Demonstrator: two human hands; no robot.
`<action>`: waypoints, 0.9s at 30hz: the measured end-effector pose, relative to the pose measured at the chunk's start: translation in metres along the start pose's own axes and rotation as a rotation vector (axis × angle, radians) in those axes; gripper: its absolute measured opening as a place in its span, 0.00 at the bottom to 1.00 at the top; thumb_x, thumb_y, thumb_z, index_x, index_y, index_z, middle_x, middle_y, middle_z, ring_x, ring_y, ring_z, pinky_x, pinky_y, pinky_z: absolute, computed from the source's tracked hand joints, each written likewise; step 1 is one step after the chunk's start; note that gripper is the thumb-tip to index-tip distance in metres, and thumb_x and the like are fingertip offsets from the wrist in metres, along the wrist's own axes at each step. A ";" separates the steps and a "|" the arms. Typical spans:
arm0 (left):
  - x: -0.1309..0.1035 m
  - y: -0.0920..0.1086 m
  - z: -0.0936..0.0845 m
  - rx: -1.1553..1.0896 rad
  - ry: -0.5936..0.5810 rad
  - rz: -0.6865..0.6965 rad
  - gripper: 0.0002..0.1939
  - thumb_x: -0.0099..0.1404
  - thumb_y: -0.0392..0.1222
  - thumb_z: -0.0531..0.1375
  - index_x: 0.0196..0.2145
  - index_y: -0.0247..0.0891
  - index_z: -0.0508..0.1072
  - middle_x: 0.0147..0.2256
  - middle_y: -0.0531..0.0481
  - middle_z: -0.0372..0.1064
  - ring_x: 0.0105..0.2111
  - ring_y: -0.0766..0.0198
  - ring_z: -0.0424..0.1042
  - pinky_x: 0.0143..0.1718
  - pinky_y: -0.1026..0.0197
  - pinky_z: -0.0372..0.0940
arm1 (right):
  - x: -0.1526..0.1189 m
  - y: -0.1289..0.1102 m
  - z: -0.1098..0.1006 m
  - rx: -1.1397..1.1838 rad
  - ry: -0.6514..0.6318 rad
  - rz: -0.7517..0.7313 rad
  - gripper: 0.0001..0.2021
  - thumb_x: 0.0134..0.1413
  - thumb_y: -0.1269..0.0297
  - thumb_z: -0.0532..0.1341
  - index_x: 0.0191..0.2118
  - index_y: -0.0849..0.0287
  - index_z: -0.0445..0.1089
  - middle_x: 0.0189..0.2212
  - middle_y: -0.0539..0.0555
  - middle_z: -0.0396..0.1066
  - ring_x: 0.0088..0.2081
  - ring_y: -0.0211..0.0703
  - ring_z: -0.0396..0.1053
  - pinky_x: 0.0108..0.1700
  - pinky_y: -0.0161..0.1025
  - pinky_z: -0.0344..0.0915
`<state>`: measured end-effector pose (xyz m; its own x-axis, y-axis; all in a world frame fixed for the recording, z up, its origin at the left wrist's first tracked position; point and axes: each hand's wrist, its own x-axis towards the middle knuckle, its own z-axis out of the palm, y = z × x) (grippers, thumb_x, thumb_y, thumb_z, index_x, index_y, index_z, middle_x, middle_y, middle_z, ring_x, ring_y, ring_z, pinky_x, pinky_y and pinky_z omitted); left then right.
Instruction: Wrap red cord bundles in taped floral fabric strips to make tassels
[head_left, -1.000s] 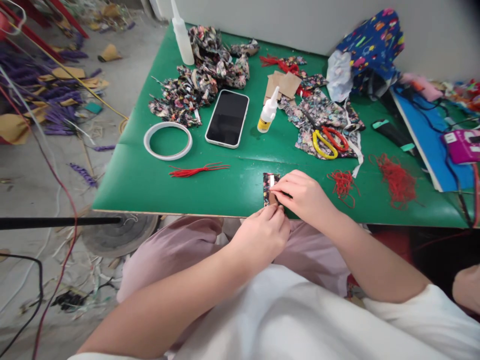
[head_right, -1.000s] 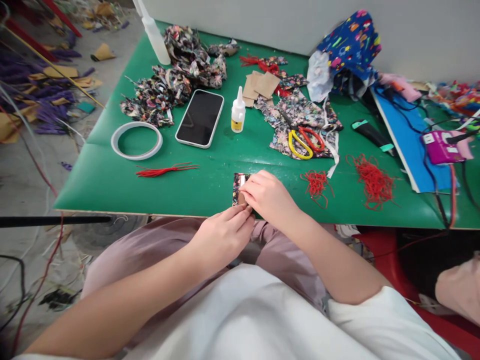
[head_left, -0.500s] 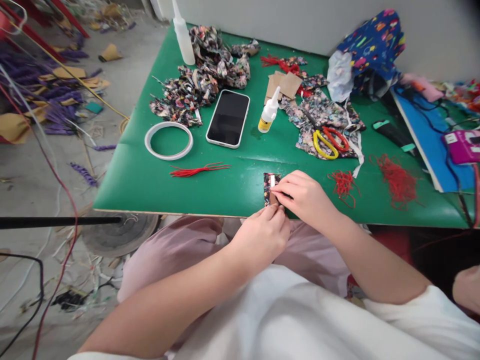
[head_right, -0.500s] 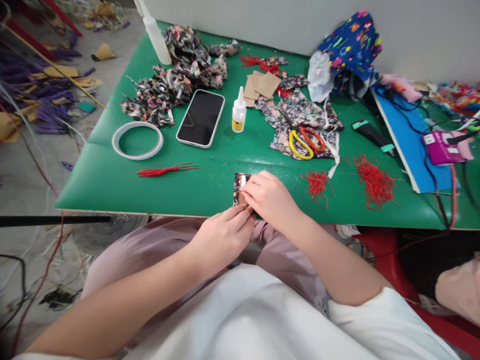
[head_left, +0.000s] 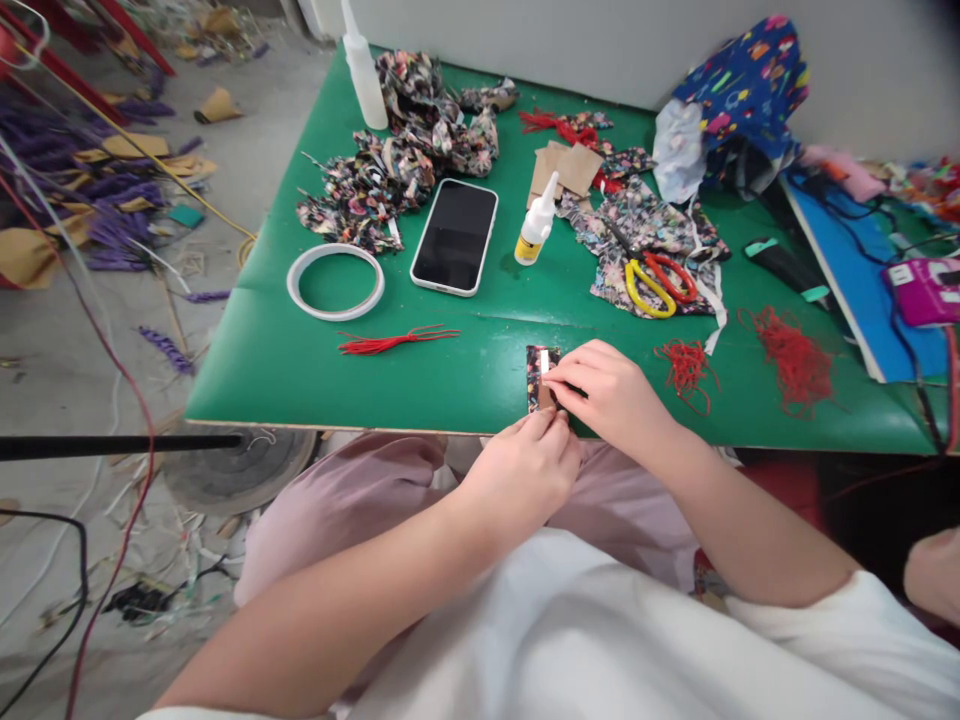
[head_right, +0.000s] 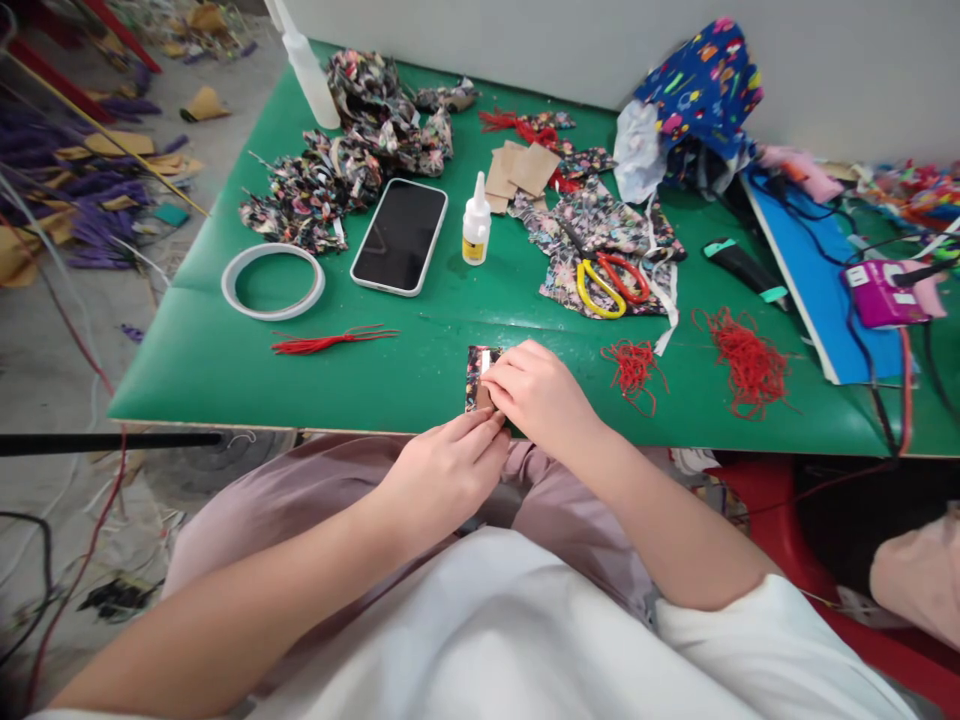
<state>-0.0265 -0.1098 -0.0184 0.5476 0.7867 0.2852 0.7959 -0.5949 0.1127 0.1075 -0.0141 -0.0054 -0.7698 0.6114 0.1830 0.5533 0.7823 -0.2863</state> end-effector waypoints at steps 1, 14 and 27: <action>0.000 0.000 0.000 0.000 0.004 0.003 0.10 0.64 0.32 0.50 0.37 0.29 0.71 0.38 0.40 0.70 0.45 0.57 0.67 0.50 0.56 0.61 | -0.001 0.000 0.000 -0.004 -0.003 0.001 0.08 0.55 0.70 0.55 0.33 0.62 0.71 0.31 0.55 0.70 0.36 0.42 0.63 0.41 0.40 0.62; 0.001 -0.001 -0.001 -0.039 -0.028 0.017 0.11 0.64 0.32 0.49 0.36 0.30 0.71 0.33 0.44 0.69 0.39 0.60 0.68 0.49 0.57 0.63 | 0.003 -0.008 0.000 -0.329 -0.035 -0.110 0.08 0.55 0.70 0.53 0.28 0.63 0.67 0.29 0.57 0.67 0.36 0.46 0.61 0.37 0.42 0.56; 0.000 0.000 0.000 -0.036 -0.033 0.008 0.11 0.65 0.33 0.49 0.39 0.27 0.70 0.38 0.39 0.69 0.44 0.58 0.67 0.50 0.56 0.61 | 0.004 -0.002 -0.008 -0.199 -0.067 -0.085 0.09 0.57 0.67 0.53 0.31 0.62 0.69 0.30 0.55 0.70 0.37 0.44 0.62 0.37 0.41 0.55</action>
<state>-0.0270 -0.1101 -0.0187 0.5626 0.7866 0.2543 0.7821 -0.6062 0.1447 0.1059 -0.0121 0.0030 -0.8321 0.5381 0.1341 0.5322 0.8429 -0.0795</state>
